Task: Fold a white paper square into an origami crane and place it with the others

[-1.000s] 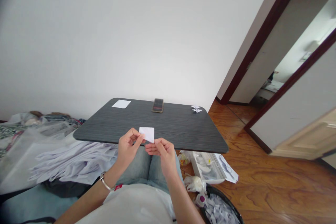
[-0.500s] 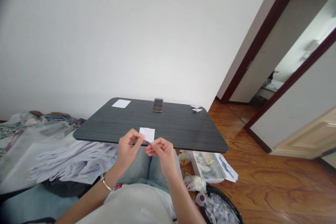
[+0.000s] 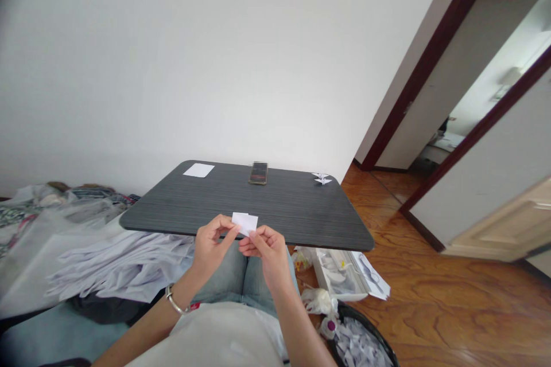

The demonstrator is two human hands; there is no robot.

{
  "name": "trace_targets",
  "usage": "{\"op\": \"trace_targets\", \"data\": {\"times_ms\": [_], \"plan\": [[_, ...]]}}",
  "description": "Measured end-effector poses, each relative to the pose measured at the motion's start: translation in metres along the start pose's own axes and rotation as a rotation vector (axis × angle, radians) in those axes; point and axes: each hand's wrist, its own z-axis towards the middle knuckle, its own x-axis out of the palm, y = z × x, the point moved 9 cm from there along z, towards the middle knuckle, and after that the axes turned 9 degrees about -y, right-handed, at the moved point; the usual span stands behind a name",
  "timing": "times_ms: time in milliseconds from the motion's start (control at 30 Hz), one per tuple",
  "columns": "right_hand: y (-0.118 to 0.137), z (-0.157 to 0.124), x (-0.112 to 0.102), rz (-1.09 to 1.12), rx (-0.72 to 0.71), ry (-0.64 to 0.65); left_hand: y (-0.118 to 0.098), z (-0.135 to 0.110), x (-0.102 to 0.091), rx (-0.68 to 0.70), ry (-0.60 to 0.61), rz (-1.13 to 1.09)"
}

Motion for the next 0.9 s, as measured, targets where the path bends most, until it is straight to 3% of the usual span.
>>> {"op": "trace_targets", "data": {"times_ms": [367,500,900], "plan": [[0.003,-0.001,0.0,-0.113,-0.083,-0.017,0.016,0.003,0.005,-0.259,0.001,-0.251],[0.002,-0.001,0.0,-0.125,-0.086,-0.027,0.016,0.003,0.002,-0.259,-0.053,-0.229],[0.0,0.001,0.002,-0.175,-0.104,-0.044,0.018,0.001,0.002,-0.233,-0.042,-0.2]]}}
